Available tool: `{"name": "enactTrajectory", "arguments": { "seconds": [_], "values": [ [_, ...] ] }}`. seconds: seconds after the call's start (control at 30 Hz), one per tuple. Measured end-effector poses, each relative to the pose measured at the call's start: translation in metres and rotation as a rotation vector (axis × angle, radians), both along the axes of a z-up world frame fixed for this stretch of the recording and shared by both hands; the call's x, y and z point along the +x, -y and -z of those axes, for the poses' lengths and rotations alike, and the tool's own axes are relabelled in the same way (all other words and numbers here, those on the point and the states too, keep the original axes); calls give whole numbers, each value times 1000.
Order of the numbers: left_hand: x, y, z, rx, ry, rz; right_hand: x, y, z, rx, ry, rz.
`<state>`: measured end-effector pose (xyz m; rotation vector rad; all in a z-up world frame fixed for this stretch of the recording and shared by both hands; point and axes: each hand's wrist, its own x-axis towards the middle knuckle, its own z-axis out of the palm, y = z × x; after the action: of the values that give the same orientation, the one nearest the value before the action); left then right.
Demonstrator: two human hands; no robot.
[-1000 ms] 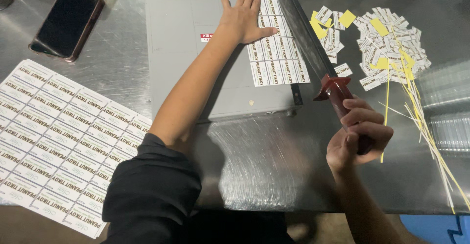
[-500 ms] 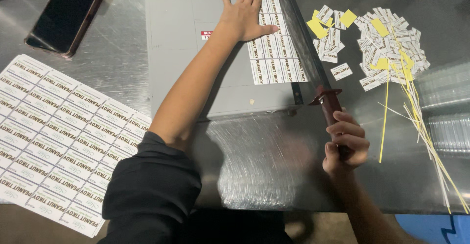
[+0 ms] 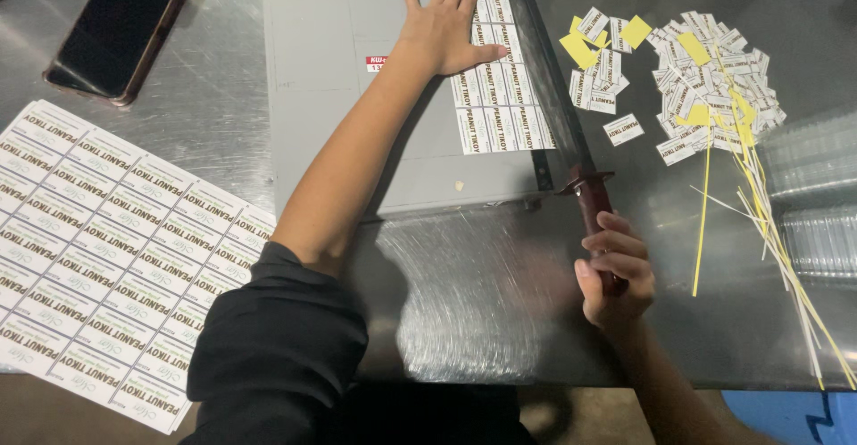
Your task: The person uses a manual paper cutter to slice a large sheet of printed labels into individual strips. They repeatedly align the paper against the cutter's guide, press down the lever to cut, and then reposition the sheet to continue the process. The cut strips accumulate on the table surface.
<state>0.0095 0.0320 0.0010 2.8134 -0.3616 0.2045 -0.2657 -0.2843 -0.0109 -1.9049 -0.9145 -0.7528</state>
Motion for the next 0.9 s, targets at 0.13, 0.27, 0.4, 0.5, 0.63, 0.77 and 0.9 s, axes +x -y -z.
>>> {"name": "enactTrajectory", "arguments": {
  "seconds": [0.13, 0.27, 0.4, 0.5, 0.63, 0.77, 0.9],
  "values": [
    [1, -1, 2, -10, 8, 5, -3, 9, 6, -76, -46, -4],
    [-2, 0, -1, -28, 33, 11, -5, 10, 8, -67, -98, -5],
    [-8, -5, -6, 25, 10, 51, -11, 6, 5, -98, -96, 39],
    [-9, -5, -7, 47, 19, 55, -13, 6, 5, -121, -108, 54],
    [-7, -4, -4, 48, 27, 54, -17, 8, 10, -134, -161, 59],
    [-8, -5, -4, 55, 24, 49, -20, 9, 11, -369, -47, 79],
    [-10, -3, -8, 48, 5, 55, -28, 3, -10, -315, -211, 76]
  ]
}}
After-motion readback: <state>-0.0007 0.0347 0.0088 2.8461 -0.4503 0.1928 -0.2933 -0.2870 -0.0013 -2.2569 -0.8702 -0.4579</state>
